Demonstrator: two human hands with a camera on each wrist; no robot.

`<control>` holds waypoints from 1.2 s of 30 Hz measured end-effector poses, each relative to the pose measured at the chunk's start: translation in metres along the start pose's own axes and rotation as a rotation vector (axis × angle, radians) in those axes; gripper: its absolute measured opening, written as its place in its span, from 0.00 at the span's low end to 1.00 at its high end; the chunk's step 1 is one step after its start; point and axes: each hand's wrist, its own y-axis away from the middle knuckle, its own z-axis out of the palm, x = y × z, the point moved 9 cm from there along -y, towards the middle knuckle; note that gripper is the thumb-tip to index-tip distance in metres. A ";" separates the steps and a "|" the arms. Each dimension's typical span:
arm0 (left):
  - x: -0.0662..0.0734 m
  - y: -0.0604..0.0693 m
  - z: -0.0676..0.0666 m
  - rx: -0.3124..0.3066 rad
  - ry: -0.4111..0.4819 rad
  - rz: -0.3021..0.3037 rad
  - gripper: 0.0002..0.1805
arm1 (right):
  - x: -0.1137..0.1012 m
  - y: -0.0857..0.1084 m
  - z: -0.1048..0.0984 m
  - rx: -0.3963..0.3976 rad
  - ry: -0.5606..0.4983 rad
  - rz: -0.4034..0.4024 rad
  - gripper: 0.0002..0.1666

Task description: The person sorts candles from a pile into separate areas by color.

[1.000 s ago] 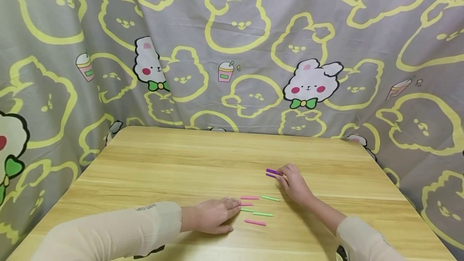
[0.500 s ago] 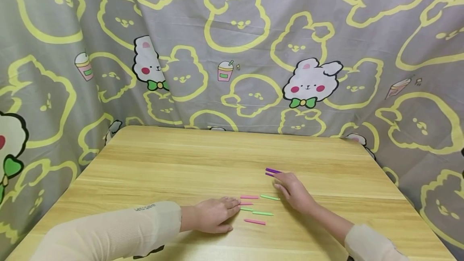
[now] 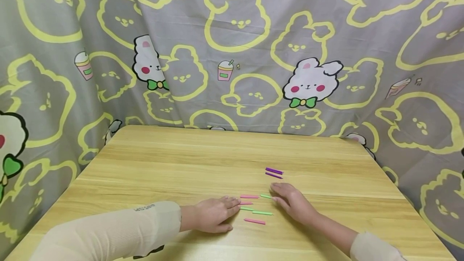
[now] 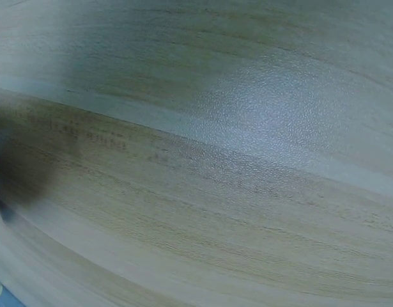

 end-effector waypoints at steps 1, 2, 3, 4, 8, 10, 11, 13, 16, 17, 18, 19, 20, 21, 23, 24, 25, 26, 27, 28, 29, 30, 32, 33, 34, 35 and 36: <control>0.000 0.000 0.000 0.000 0.003 0.000 0.30 | 0.001 0.002 0.001 -0.011 -0.003 0.006 0.22; 0.000 0.000 0.000 0.001 0.005 0.000 0.30 | 0.001 0.003 0.001 -0.025 -0.007 0.013 0.22; 0.000 0.000 0.000 0.002 0.007 0.000 0.30 | 0.002 0.005 0.003 -0.040 -0.010 0.018 0.22; 0.000 -0.001 0.000 0.001 0.010 -0.002 0.31 | 0.002 0.006 0.003 -0.054 -0.014 0.022 0.22; -0.001 -0.001 0.001 0.003 0.023 -0.002 0.31 | 0.001 0.010 0.006 -0.094 -0.024 0.020 0.22; -0.001 -0.001 0.000 0.007 0.034 -0.002 0.31 | 0.000 0.011 0.006 -0.107 -0.027 0.013 0.21; -0.002 -0.001 0.000 0.013 0.038 -0.002 0.30 | 0.000 0.011 0.007 -0.114 -0.026 0.010 0.21; -0.002 -0.002 -0.002 0.038 0.051 -0.003 0.30 | -0.001 0.011 0.007 -0.127 -0.029 0.005 0.22; -0.005 -0.004 -0.008 0.107 0.069 -0.007 0.29 | -0.002 0.012 0.008 -0.137 -0.031 0.002 0.22; -0.006 -0.005 -0.010 0.140 0.073 -0.010 0.29 | -0.003 0.012 0.008 -0.137 -0.022 -0.010 0.22; -0.007 -0.006 -0.013 0.173 0.089 -0.016 0.28 | -0.004 0.012 0.007 -0.138 -0.022 -0.014 0.22; -0.010 -0.006 -0.015 0.206 0.103 -0.025 0.27 | -0.005 0.013 0.007 -0.139 -0.020 -0.018 0.22; -0.012 -0.007 -0.018 0.244 0.124 -0.033 0.26 | -0.006 0.013 0.007 -0.141 -0.018 -0.022 0.22; -0.015 -0.007 -0.020 0.280 0.149 -0.043 0.25 | -0.006 0.013 0.007 -0.148 -0.018 -0.024 0.22; -0.022 -0.008 -0.024 0.345 0.200 -0.073 0.24 | -0.007 0.012 0.008 -0.169 -0.013 -0.028 0.22; -0.026 -0.009 -0.026 0.374 0.227 -0.090 0.23 | -0.007 0.012 0.008 -0.180 -0.018 -0.020 0.22; -0.030 -0.009 -0.028 0.402 0.251 -0.108 0.22 | -0.007 0.012 0.009 -0.193 -0.015 -0.019 0.22; -0.034 -0.009 -0.029 0.429 0.276 -0.124 0.22 | -0.008 0.012 0.009 -0.203 -0.011 -0.019 0.22; -0.039 -0.010 -0.029 0.440 0.300 -0.149 0.22 | -0.008 0.012 0.009 -0.211 -0.007 -0.020 0.22; -0.043 -0.011 -0.029 0.450 0.329 -0.173 0.21 | -0.008 0.012 0.009 -0.217 0.000 -0.023 0.22; -0.047 -0.012 -0.028 0.460 0.357 -0.192 0.21 | -0.009 0.012 0.009 -0.219 0.003 -0.025 0.22; -0.051 -0.013 -0.026 0.463 0.390 -0.210 0.20 | -0.009 0.011 0.009 -0.220 0.009 -0.028 0.22; -0.057 -0.015 -0.022 0.465 0.463 -0.230 0.17 | -0.009 0.011 0.009 -0.221 0.016 -0.034 0.22; -0.058 -0.016 -0.019 0.460 0.497 -0.236 0.16 | -0.009 0.011 0.009 -0.222 0.020 -0.036 0.22; -0.060 -0.018 -0.017 0.459 0.528 -0.240 0.14 | -0.010 0.011 0.009 -0.223 0.022 -0.037 0.22; -0.061 -0.020 -0.014 0.457 0.556 -0.243 0.13 | -0.010 0.011 0.009 -0.226 0.024 -0.038 0.22; -0.061 -0.021 -0.011 0.455 0.584 -0.247 0.12 | -0.010 0.011 0.009 -0.229 0.027 -0.040 0.22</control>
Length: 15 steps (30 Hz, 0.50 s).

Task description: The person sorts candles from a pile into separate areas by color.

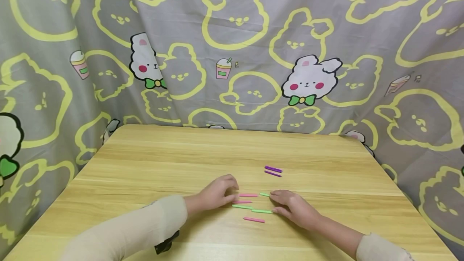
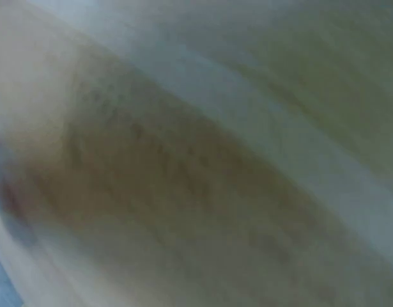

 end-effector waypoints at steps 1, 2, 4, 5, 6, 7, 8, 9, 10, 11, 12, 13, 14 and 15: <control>-0.001 -0.001 0.002 0.001 0.016 -0.010 0.11 | 0.000 0.000 0.000 -0.002 0.001 -0.001 0.22; -0.003 -0.001 0.004 0.003 0.031 -0.024 0.11 | 0.000 0.000 0.000 -0.006 0.002 -0.002 0.22; -0.006 -0.002 0.007 0.013 0.048 -0.051 0.12 | -0.001 -0.001 0.000 -0.010 -0.001 -0.004 0.23; -0.007 -0.003 0.008 0.018 0.058 -0.061 0.12 | -0.001 -0.001 0.000 -0.012 -0.001 -0.005 0.23; -0.008 -0.004 0.009 0.023 0.064 -0.069 0.12 | -0.001 -0.001 0.000 -0.013 -0.002 -0.007 0.23; -0.008 -0.005 0.010 0.025 0.070 -0.077 0.12 | -0.001 -0.001 0.000 -0.015 -0.003 -0.008 0.23; -0.009 -0.006 0.011 0.026 0.079 -0.085 0.12 | -0.001 -0.001 0.000 -0.016 -0.004 -0.008 0.23; -0.009 -0.007 0.012 0.026 0.083 -0.086 0.12 | -0.001 -0.001 0.000 -0.017 -0.005 -0.009 0.23; -0.009 -0.008 0.013 0.025 0.089 -0.088 0.12 | -0.002 -0.001 0.000 -0.018 -0.005 -0.011 0.23; -0.010 -0.008 0.014 0.023 0.097 -0.092 0.12 | -0.002 -0.001 0.000 -0.018 -0.004 -0.012 0.23; -0.010 -0.009 0.015 0.020 0.101 -0.095 0.11 | -0.002 -0.001 -0.001 -0.018 -0.002 -0.014 0.23; -0.011 -0.010 0.016 0.020 0.106 -0.095 0.11 | -0.002 -0.001 -0.001 -0.019 -0.001 -0.015 0.23; -0.011 -0.010 0.016 0.020 0.111 -0.095 0.10 | -0.002 -0.001 -0.001 -0.020 0.000 -0.015 0.23; -0.011 -0.011 0.017 0.020 0.115 -0.094 0.10 | -0.002 -0.001 -0.001 -0.021 0.000 -0.015 0.23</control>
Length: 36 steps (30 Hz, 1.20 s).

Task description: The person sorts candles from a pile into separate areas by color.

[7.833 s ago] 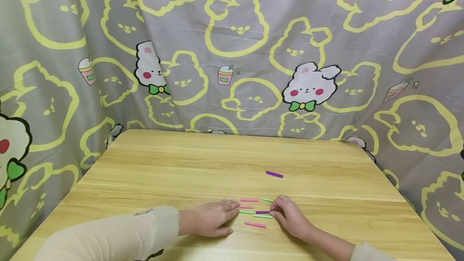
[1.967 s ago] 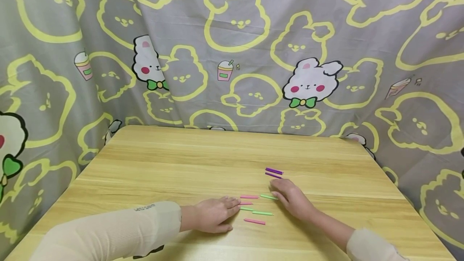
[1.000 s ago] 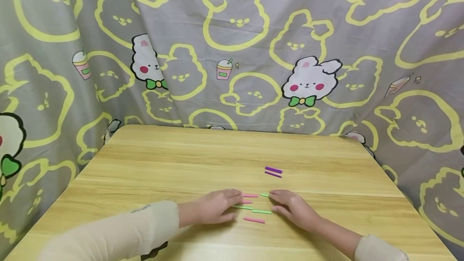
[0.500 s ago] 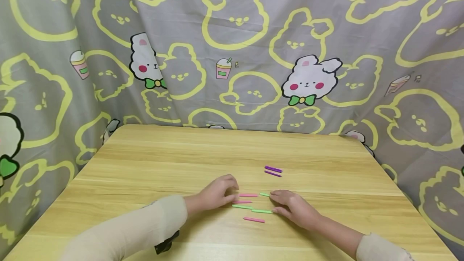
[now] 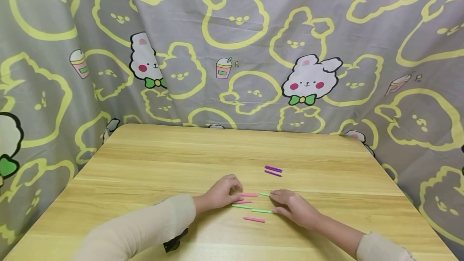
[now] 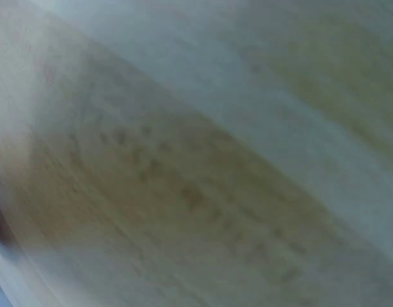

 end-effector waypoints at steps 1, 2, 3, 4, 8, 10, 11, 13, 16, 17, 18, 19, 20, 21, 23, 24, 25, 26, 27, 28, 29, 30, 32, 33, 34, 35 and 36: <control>0.000 0.000 0.000 0.001 0.005 -0.002 0.10 | 0.000 0.000 0.000 -0.001 0.000 0.000 0.23; -0.001 0.000 0.001 0.002 0.009 0.000 0.09 | 0.000 0.000 0.000 -0.003 0.001 0.000 0.23; -0.001 0.000 0.001 0.004 0.014 0.001 0.08 | 0.000 0.000 0.000 -0.004 0.002 0.000 0.23; -0.001 0.000 0.001 0.004 0.019 0.000 0.08 | 0.000 0.000 0.000 -0.007 0.002 0.002 0.23; -0.002 0.001 0.001 0.006 0.029 -0.007 0.07 | 0.000 -0.001 0.001 -0.012 0.003 0.006 0.23; -0.002 0.001 0.002 0.005 0.031 -0.012 0.07 | 0.001 -0.001 0.001 -0.013 0.001 0.006 0.23; -0.002 0.001 0.001 0.006 0.030 -0.011 0.07 | 0.001 -0.001 0.002 -0.013 0.001 0.006 0.23; -0.002 0.001 0.001 0.008 0.034 -0.012 0.06 | 0.000 -0.001 0.002 -0.011 0.001 0.004 0.23; -0.002 0.002 0.001 0.017 0.038 -0.008 0.06 | -0.001 0.000 0.001 -0.007 0.008 -0.001 0.23; -0.002 0.002 0.001 0.020 0.038 -0.007 0.06 | -0.001 0.000 0.001 -0.006 0.009 -0.002 0.23; -0.002 0.002 0.001 0.024 0.039 -0.004 0.06 | -0.001 0.000 0.001 -0.004 0.010 -0.003 0.23; -0.002 0.002 0.001 0.027 0.038 -0.002 0.06 | -0.001 0.000 0.001 -0.004 0.011 -0.003 0.23; -0.002 0.002 0.001 0.029 0.038 0.002 0.06 | -0.001 0.000 0.001 -0.004 0.010 -0.002 0.23; -0.002 0.002 0.001 0.029 0.034 0.003 0.06 | -0.002 0.000 0.001 -0.005 0.008 0.000 0.23; -0.002 0.002 0.002 0.030 0.027 0.007 0.06 | -0.002 0.000 0.000 -0.004 0.005 0.000 0.23; -0.002 0.002 0.002 0.028 0.025 0.009 0.07 | -0.002 0.001 0.000 -0.004 0.003 -0.001 0.23; -0.002 0.001 0.002 0.028 0.017 0.010 0.07 | -0.002 0.001 0.000 -0.004 0.002 -0.001 0.23; -0.001 0.001 0.002 0.026 0.013 0.014 0.07 | -0.002 0.001 0.000 -0.004 -0.001 -0.001 0.23; -0.001 0.001 0.002 0.024 0.005 0.013 0.07 | -0.002 0.001 -0.001 -0.003 -0.003 -0.001 0.23; 0.000 0.001 0.003 0.022 -0.002 0.017 0.07 | -0.002 0.001 -0.001 -0.003 -0.005 -0.001 0.23; 0.000 0.001 0.003 0.018 -0.011 0.015 0.08 | -0.002 0.001 -0.001 -0.003 -0.005 -0.001 0.23; 0.000 0.001 0.003 0.017 -0.019 0.016 0.08 | -0.002 0.001 -0.001 -0.002 -0.006 -0.001 0.23; 0.001 0.001 0.003 0.010 -0.034 0.013 0.08 | -0.002 0.001 -0.002 -0.002 -0.004 0.000 0.23; 0.001 0.001 0.003 0.008 -0.040 0.011 0.08 | -0.002 0.001 -0.002 0.000 -0.002 -0.002 0.23; 0.001 0.001 0.003 0.007 -0.045 0.013 0.08 | -0.002 0.001 -0.002 0.000 0.001 -0.003 0.23; 0.000 0.001 0.003 0.004 -0.048 0.009 0.08 | -0.002 0.001 -0.002 0.002 0.002 -0.005 0.23; 0.000 0.001 0.003 0.002 -0.051 0.009 0.09 | -0.003 0.001 -0.002 0.003 0.002 -0.007 0.23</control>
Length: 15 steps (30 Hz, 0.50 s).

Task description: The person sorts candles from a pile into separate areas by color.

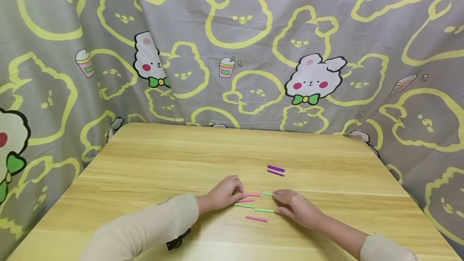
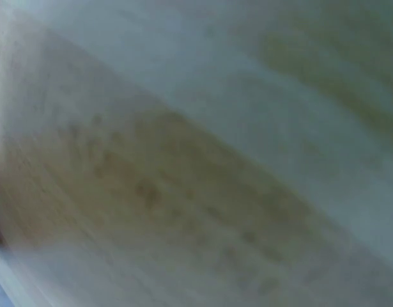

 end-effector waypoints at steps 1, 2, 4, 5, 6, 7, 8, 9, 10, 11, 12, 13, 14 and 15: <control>0.000 0.000 0.000 0.001 -0.004 0.002 0.09 | 0.000 0.000 0.000 0.000 0.000 -0.001 0.23; 0.000 0.000 0.000 0.000 -0.005 0.003 0.09 | 0.000 0.000 0.000 0.000 0.000 -0.001 0.23; 0.000 0.000 0.000 0.001 -0.008 0.002 0.09 | 0.000 0.000 0.000 -0.001 -0.001 0.001 0.23; -0.001 0.000 0.000 0.001 -0.007 -0.002 0.09 | 0.000 0.000 0.001 -0.002 0.000 0.001 0.23; -0.001 0.000 0.000 0.002 -0.007 -0.003 0.09 | 0.001 0.000 0.001 -0.004 0.000 0.002 0.23; -0.001 0.000 0.000 0.004 -0.004 -0.004 0.09 | 0.001 0.000 0.001 -0.005 0.000 0.003 0.23; -0.001 0.000 0.000 0.005 0.000 -0.007 0.09 | 0.001 0.000 0.002 -0.006 0.001 0.003 0.23; -0.001 0.000 0.000 0.008 0.001 -0.007 0.09 | 0.001 0.000 0.002 -0.007 0.001 0.002 0.23; -0.001 0.001 -0.001 0.011 0.003 -0.005 0.09 | 0.001 0.000 0.002 -0.007 0.001 0.002 0.23; -0.001 0.001 -0.001 0.016 0.003 -0.003 0.09 | 0.000 0.000 0.002 -0.007 0.000 0.001 0.23; -0.001 0.001 -0.001 0.021 0.001 0.002 0.09 | 0.001 0.000 0.002 -0.006 -0.001 0.002 0.23; 0.000 0.001 -0.001 0.025 0.002 0.006 0.09 | 0.001 0.000 0.002 -0.005 -0.001 0.002 0.23; 0.000 0.002 -0.002 0.029 0.003 0.010 0.09 | 0.001 0.001 0.002 -0.004 -0.001 0.002 0.23; 0.000 0.002 -0.002 0.031 0.007 0.013 0.09 | 0.001 0.001 0.002 -0.003 -0.002 0.004 0.23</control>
